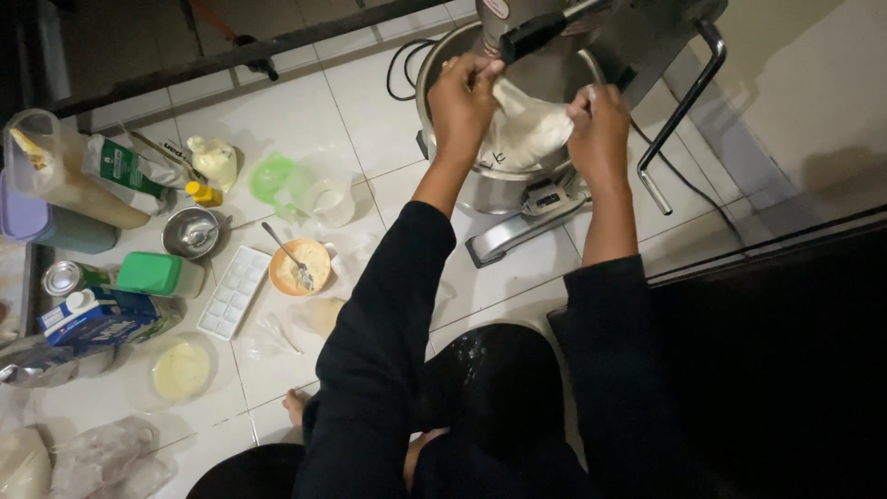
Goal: Preparing flour for baking by opening bags, weighing specific amounts on a digital scale, and pouring them into an industrial mixer.
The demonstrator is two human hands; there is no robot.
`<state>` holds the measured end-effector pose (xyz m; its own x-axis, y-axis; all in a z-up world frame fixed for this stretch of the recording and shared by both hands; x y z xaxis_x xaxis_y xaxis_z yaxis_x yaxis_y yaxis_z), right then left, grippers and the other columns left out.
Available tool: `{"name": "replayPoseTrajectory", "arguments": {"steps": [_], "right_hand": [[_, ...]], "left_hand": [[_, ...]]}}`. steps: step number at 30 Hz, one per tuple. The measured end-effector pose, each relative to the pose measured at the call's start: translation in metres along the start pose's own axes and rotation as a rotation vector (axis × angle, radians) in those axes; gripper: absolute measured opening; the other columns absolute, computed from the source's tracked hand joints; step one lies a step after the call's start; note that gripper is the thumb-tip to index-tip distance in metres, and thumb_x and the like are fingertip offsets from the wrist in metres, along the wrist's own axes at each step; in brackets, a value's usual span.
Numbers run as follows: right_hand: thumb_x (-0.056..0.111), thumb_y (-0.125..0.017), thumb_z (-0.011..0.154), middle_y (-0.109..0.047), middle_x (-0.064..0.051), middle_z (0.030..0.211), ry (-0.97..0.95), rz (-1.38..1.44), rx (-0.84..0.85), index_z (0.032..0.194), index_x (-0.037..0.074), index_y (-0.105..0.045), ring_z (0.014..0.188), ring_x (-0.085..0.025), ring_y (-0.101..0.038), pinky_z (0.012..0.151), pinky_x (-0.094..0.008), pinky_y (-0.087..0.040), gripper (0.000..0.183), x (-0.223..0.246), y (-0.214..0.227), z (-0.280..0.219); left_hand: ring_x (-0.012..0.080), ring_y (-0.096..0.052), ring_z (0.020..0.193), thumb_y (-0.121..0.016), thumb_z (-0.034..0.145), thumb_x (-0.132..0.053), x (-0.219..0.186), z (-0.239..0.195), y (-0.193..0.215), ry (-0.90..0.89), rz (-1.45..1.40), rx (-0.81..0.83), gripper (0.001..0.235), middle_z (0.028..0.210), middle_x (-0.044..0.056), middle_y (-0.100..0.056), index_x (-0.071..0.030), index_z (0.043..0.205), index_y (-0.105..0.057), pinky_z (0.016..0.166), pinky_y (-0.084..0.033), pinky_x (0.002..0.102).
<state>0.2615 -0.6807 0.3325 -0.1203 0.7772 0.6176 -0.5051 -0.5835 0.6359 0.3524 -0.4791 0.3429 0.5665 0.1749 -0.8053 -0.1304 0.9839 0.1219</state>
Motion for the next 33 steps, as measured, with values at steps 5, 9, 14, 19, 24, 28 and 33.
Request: {"name": "replayPoseTrajectory", "arguments": {"steps": [5,9,14,19,24,28,33], "right_hand": [[-0.016,-0.057,0.095,-0.055,-0.023,0.118,0.013,-0.122,-0.063,0.117,-0.006,-0.06,0.107,-0.036,-0.059,0.087,-0.045,-0.056,0.024,0.013,-0.001,0.005],[-0.011,-0.058,0.101,-0.056,-0.023,0.106,0.162,-0.276,-0.185,0.107,-0.006,-0.058,0.099,-0.037,-0.051,0.077,-0.049,-0.048,0.008,0.024,0.007,0.003],[-0.016,-0.065,0.094,-0.055,-0.02,0.103,0.197,-0.306,-0.221,0.102,-0.004,-0.058,0.099,-0.034,-0.05,0.075,-0.046,-0.049,0.017,0.033,0.012,0.001],[-0.012,-0.075,0.091,-0.058,-0.019,0.104,0.195,-0.396,-0.276,0.103,-0.004,-0.059,0.103,-0.034,-0.05,0.077,-0.047,-0.053,0.022,0.038,0.013,0.003],[-0.015,-0.078,0.083,-0.064,-0.015,0.092,0.248,-0.527,-0.311,0.096,0.0,-0.068,0.091,-0.033,-0.054,0.063,-0.042,-0.05,0.023,0.046,0.01,0.005],[-0.016,-0.073,0.077,-0.064,-0.012,0.094,0.259,-0.537,-0.294,0.09,0.005,-0.062,0.091,-0.032,-0.051,0.058,-0.043,-0.045,0.026,0.023,-0.008,0.009],[-0.017,-0.075,0.072,-0.058,-0.012,0.086,0.375,-0.57,-0.269,0.083,0.007,-0.061,0.09,-0.03,-0.048,0.071,-0.039,-0.043,0.03,0.048,-0.006,0.011]], "left_hand": [[0.0196,-0.056,0.077,-0.072,0.09,-0.023,0.016,0.0,-0.003,0.04,0.065,0.044,0.011,0.076,0.002,-0.062,-0.014,0.083,-0.073,0.07,-0.045,0.035],[0.0175,-0.06,0.081,-0.073,0.089,-0.028,0.024,0.0,-0.005,0.106,0.077,0.077,0.014,0.08,-0.002,-0.061,-0.016,0.08,-0.073,0.073,-0.047,0.033],[0.0182,-0.059,0.084,-0.074,0.088,-0.026,0.032,-0.002,-0.008,0.06,0.035,0.051,0.013,0.083,-0.001,-0.065,-0.016,0.081,-0.072,0.076,-0.045,0.032],[0.0146,-0.057,0.077,-0.072,0.089,-0.027,0.035,0.001,-0.004,0.096,0.018,0.017,0.012,0.079,-0.005,-0.063,-0.022,0.079,-0.07,0.07,-0.045,0.031],[0.016,-0.058,0.078,-0.069,0.092,-0.031,0.033,0.002,0.005,0.026,0.051,-0.01,0.022,0.078,-0.005,-0.067,-0.016,0.077,-0.062,0.074,-0.045,0.033],[0.0192,-0.056,0.08,-0.07,0.093,-0.03,0.024,0.004,0.012,0.045,0.177,0.128,0.018,0.08,-0.002,-0.063,-0.018,0.08,-0.067,0.071,-0.043,0.035],[0.0262,-0.063,0.1,-0.069,0.093,-0.021,0.012,0.019,0.025,0.08,0.205,0.166,0.008,0.099,-0.003,-0.074,-0.024,0.088,-0.075,0.077,-0.049,0.039]]}}
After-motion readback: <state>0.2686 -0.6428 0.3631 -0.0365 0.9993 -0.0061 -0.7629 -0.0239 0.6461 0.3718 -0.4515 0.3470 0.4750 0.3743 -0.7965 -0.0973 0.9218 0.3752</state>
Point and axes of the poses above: each hand's wrist, its own z-axis towards the middle knuckle, its own y-axis out of the back of the hand, x = y × z, the point moved 5 cm from there along z, towards the middle knuckle
